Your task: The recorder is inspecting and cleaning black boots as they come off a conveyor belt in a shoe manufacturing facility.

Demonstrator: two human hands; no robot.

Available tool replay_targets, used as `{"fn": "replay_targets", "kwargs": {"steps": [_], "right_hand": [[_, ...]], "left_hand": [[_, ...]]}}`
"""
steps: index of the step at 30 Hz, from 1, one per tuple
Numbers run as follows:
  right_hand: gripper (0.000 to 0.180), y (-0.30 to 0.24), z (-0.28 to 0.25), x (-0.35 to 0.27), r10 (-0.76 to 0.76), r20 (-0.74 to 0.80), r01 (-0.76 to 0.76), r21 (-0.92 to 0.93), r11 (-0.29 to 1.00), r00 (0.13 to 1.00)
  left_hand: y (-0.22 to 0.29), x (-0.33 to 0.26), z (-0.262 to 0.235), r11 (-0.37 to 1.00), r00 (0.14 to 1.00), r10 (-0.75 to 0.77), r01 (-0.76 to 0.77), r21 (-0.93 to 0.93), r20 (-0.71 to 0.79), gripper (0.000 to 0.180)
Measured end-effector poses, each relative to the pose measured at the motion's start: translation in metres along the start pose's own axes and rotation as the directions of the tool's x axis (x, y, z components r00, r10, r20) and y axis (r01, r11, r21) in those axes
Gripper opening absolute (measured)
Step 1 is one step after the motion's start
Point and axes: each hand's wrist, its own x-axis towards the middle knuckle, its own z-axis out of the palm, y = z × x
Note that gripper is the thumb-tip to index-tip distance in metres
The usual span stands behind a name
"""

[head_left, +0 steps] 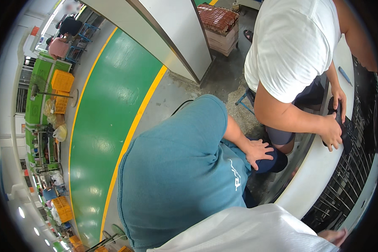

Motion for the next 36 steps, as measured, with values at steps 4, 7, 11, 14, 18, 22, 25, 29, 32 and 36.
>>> {"fn": "replay_targets", "kwargs": {"steps": [4,7,11,14,18,22,25,29,32,36], "right_hand": [[0.023,0.017,0.072,-0.122,0.198,0.153,-0.215,0.109,0.97,0.968],[0.044,0.053,0.079,-0.196,0.376,0.296,-0.36,-0.108,0.927,0.878],[0.062,0.101,0.062,-0.221,0.418,0.457,-0.229,-0.413,0.882,0.785],[0.067,0.097,0.062,-0.22,0.473,0.492,-0.284,-0.412,0.866,0.731],[0.069,0.09,0.059,-0.225,0.468,0.514,-0.3,-0.378,0.876,0.719],[0.067,0.074,0.062,-0.222,0.475,0.436,-0.355,-0.33,0.875,0.765],[0.065,0.048,0.061,-0.214,0.549,0.446,-0.493,-0.246,0.835,0.707],[0.063,0.067,0.064,-0.221,0.482,0.501,-0.386,-0.289,0.876,0.719],[0.062,0.069,0.06,-0.22,0.458,0.524,-0.339,-0.312,0.888,0.718],[0.063,0.068,0.063,-0.216,0.442,0.536,-0.306,-0.327,0.894,0.719]], "left_hand": [[-0.006,-0.008,-0.006,0.999,0.999,-0.037,0.037,-0.003,-0.007,0.1],[-0.008,-0.008,-0.003,1.0,1.0,-0.027,0.027,-0.011,-0.016,0.099],[-0.007,-0.006,-0.003,1.0,0.999,-0.012,0.012,0.003,-0.033,0.099],[-0.006,-0.007,-0.001,1.0,0.998,-0.018,0.019,0.022,-0.06,0.097],[-0.004,-0.005,-0.003,0.999,0.999,-0.021,0.022,0.028,-0.047,0.095],[-0.004,-0.005,0.003,0.999,0.998,-0.032,0.033,0.021,-0.053,0.095],[-0.003,-0.005,0.003,0.999,0.998,-0.029,0.031,0.026,-0.061,0.095],[-0.005,-0.004,0.003,0.999,0.996,-0.022,0.024,0.029,-0.086,0.093],[-0.004,-0.003,0.005,1.0,0.996,-0.012,0.014,0.02,-0.083,0.093],[0.0,-0.008,-0.005,0.999,0.996,-0.021,0.024,0.031,-0.09,0.093]]}}
